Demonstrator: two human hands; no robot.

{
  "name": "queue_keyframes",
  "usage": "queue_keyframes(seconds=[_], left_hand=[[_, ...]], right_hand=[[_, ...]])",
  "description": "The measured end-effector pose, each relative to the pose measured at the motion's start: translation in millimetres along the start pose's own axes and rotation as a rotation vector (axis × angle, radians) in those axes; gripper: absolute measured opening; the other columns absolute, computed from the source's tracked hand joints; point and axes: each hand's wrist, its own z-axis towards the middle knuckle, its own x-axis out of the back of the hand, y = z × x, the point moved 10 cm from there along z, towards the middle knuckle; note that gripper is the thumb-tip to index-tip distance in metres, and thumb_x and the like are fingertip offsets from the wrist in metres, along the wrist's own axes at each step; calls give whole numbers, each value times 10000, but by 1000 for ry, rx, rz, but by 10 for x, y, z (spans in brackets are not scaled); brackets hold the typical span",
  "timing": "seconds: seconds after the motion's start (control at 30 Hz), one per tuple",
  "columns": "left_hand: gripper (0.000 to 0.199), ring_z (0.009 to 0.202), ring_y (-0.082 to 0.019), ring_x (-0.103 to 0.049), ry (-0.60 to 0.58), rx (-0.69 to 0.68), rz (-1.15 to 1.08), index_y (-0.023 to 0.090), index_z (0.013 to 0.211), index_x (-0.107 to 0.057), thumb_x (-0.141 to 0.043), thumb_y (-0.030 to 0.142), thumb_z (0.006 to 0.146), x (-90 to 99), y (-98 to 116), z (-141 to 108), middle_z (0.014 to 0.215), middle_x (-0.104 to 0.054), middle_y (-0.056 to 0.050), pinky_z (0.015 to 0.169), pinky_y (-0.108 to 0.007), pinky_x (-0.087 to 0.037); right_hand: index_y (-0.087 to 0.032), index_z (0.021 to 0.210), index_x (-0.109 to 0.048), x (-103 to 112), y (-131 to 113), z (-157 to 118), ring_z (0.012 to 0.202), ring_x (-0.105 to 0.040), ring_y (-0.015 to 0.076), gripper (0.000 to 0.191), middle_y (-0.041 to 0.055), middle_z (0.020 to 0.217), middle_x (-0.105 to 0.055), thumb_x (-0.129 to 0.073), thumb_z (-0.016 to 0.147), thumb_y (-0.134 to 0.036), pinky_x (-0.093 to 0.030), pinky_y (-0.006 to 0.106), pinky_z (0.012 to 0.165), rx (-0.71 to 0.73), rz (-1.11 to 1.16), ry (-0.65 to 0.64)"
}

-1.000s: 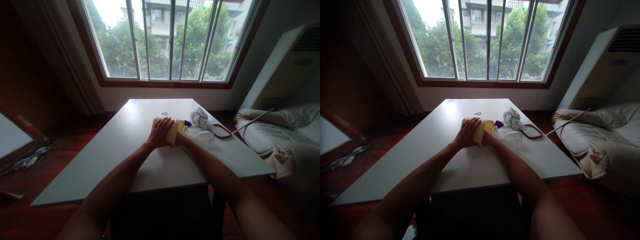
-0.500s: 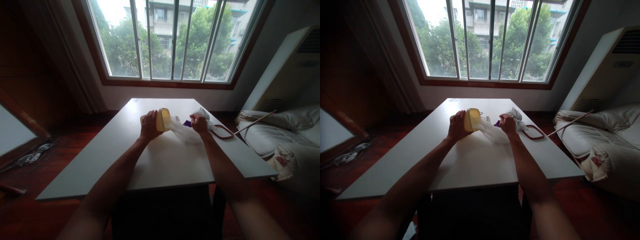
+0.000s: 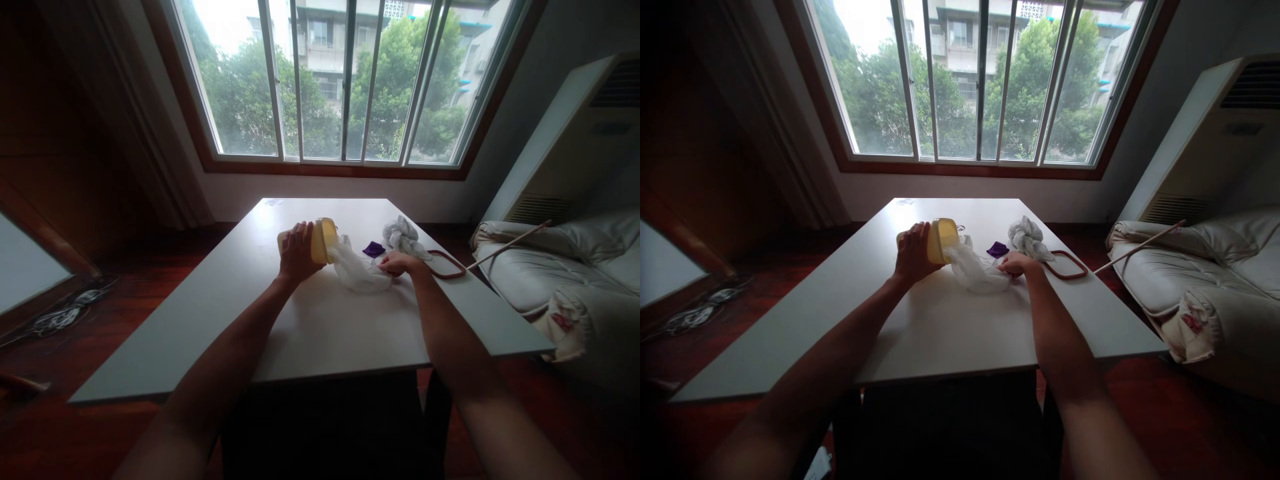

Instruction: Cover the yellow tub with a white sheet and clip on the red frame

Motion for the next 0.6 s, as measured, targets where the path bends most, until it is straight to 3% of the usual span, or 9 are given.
queue_keyframes(seconds=[0.07,0.13,0.3,0.37,0.43,0.5,0.6], left_hand=[[1051,1418,-423,-325,-12,-9,-4,83,1532,-213,-659,603,736,-11,28,1,1500,-376,-263,1151,-554,-232],[1050,1422,-423,-321,-22,-14,-5,84,1532,-217,-662,600,733,-26,48,-3,1505,-374,-261,1158,-554,-222],[1059,1445,-421,-292,-55,-38,-12,94,1537,-215,-657,622,733,-76,108,-28,1535,-349,-248,1178,-550,-185],[1052,1451,-419,-286,-70,-60,-21,101,1539,-219,-660,616,734,-87,159,-36,1541,-348,-243,1183,-547,-178],[1033,1452,-416,-290,-81,-82,-33,106,1539,-226,-662,594,740,-85,221,-41,1538,-355,-240,1184,-547,-181],[1015,1452,-416,-294,-86,-96,-47,109,1541,-228,-659,576,749,-71,280,-42,1538,-357,-240,1183,-550,-187],[1007,1455,-417,-289,-99,-115,-61,107,1545,-226,-660,548,751,-63,356,-45,1548,-345,-237,1181,-550,-192]], right_hand=[[-135,621,-679,-159,-65,13,465,-487,105,61,-9,499,-551,-737,634,-148,-439,223,472,5,18,-80],[-131,681,-704,-162,-204,34,494,-515,121,92,6,548,-602,-747,601,-141,-447,235,493,79,95,-25],[-159,956,-662,316,-546,-105,851,-648,202,272,90,953,-713,-648,756,-343,-532,302,750,341,409,494],[-181,976,-619,407,-628,-212,923,-653,215,290,90,1004,-708,-614,770,-386,-537,334,818,420,594,609],[-199,929,-598,345,-734,-257,907,-671,224,256,69,948,-724,-621,740,-370,-546,358,828,483,790,559],[-211,898,-590,185,-885,-273,910,-689,226,206,50,910,-740,-606,734,-334,-551,370,841,523,899,413],[-215,873,-595,14,-1091,-351,957,-702,230,178,47,942,-759,-639,726,-303,-552,385,881,623,906,291]])
